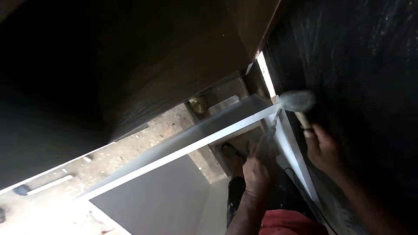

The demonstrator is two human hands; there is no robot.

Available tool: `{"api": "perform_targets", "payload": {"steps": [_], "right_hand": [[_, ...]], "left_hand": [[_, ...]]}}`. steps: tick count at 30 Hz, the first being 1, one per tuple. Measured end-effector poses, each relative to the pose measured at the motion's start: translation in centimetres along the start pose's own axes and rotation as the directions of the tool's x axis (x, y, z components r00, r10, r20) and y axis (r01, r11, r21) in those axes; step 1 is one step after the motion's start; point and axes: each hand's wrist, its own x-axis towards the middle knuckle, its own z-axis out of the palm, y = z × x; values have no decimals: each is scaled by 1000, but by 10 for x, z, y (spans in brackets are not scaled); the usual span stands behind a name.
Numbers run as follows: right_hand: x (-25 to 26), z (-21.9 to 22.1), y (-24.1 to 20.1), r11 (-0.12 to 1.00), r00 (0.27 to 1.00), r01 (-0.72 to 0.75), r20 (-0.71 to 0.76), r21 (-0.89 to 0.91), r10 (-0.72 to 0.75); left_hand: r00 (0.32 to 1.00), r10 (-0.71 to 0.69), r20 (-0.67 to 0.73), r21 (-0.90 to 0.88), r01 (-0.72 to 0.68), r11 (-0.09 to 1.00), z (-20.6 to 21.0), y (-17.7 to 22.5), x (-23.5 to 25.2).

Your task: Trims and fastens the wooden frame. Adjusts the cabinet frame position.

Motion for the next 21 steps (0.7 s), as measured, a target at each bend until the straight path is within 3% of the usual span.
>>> {"api": "perform_targets", "payload": {"steps": [2, 6, 8, 11, 16, 21], "right_hand": [[1, -3, 0, 999, 1000, -14, 12, 40, 13], [-12, -10, -6, 984, 980, 132, -164, 120, -111], [-20, 0, 6, 989, 980, 150, -133, 20, -146], [-16, 8, 15, 997, 998, 64, -12, -49, -64], [-16, -3, -1, 977, 969, 203, -161, 71, -189], [-26, 5, 10, 985, 972, 162, -179, 60, -149]], "left_hand": [[1000, -8, 6, 0, 8, 1000, -1, -1, 0], [1000, 17, -15, -34, -17, 999, 5, -8, 1], [999, 38, -15, -35, -38, 999, 7, -12, 2], [1000, 26, 10, -36, -25, 999, 8, -17, 4], [998, 57, -12, -62, -58, 996, 13, -25, 5], [998, 55, -5, -44, -55, 998, 11, -26, 6]]}}
